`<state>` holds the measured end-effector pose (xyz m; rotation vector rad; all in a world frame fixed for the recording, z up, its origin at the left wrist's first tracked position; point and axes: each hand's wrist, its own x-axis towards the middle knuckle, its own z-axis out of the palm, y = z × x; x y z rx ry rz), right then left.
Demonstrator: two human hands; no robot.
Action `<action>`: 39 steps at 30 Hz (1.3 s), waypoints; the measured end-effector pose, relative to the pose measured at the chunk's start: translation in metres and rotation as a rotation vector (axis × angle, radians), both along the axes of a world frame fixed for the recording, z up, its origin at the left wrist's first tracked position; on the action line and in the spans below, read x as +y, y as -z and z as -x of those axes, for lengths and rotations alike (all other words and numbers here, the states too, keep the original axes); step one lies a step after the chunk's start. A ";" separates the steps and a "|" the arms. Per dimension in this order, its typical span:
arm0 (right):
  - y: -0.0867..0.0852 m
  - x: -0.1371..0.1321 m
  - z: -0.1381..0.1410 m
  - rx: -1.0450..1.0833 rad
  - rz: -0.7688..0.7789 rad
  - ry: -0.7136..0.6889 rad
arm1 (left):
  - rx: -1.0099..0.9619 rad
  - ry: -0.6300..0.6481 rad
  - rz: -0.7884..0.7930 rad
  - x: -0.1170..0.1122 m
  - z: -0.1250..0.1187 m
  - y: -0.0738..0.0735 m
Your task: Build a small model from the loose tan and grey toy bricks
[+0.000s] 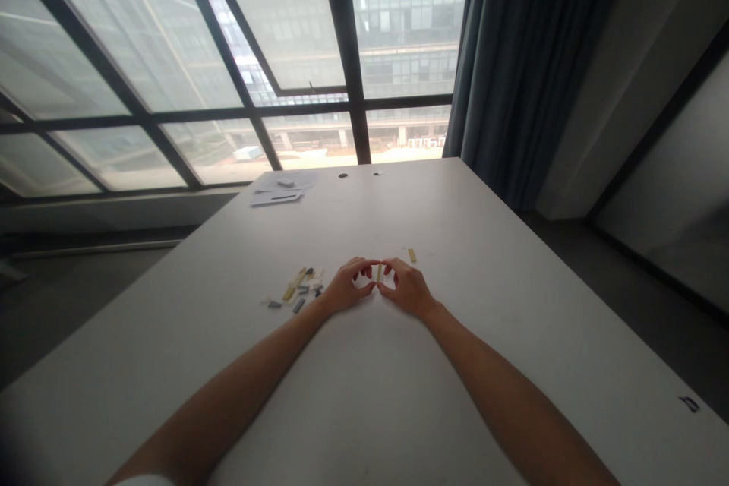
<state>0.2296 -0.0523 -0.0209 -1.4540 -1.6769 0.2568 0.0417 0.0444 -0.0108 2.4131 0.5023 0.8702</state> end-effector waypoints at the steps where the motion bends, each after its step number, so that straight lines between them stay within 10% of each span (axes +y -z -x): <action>1: 0.000 0.000 0.000 0.003 0.000 0.000 | -0.002 0.000 0.000 0.000 0.000 0.000; 39: 0.001 0.001 0.000 0.014 -0.001 -0.009 | 0.009 0.006 -0.014 0.000 0.000 0.000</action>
